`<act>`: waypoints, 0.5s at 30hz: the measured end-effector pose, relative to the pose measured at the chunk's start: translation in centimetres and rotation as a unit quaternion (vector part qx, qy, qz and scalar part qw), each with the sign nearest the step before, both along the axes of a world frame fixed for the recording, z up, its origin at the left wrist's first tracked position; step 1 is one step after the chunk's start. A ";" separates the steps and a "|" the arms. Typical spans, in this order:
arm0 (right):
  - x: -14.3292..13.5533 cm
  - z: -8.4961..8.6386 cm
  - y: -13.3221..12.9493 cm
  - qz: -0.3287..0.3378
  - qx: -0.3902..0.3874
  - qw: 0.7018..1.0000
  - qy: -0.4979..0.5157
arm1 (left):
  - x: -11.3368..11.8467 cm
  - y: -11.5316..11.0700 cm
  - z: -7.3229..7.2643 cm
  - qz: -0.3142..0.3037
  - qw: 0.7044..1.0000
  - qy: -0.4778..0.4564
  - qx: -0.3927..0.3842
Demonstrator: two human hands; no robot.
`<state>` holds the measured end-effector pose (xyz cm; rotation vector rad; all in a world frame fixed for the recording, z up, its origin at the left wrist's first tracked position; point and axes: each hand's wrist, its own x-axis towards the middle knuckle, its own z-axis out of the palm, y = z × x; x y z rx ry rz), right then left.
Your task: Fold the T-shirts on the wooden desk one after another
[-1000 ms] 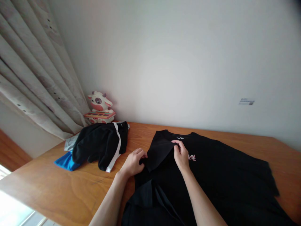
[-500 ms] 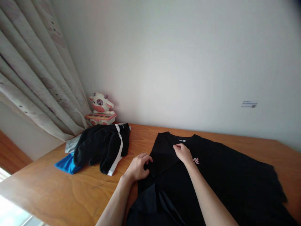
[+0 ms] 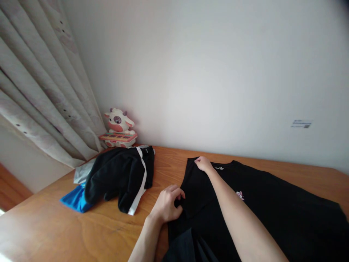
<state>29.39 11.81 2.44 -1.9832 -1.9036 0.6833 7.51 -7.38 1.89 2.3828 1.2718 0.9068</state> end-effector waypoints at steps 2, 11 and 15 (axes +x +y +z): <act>-0.3 0.2 0.3 -0.011 0.004 1.000 0.000 | 0.0 -0.1 0.1 -0.001 1.000 -0.002 0.012; 2.9 1.6 -1.9 0.041 -0.097 0.992 0.068 | 0.1 0.2 0.0 -0.018 0.999 0.014 0.026; 4.8 2.8 -2.7 0.059 -0.145 0.982 0.106 | 0.1 0.3 -0.1 -0.021 0.999 0.015 0.045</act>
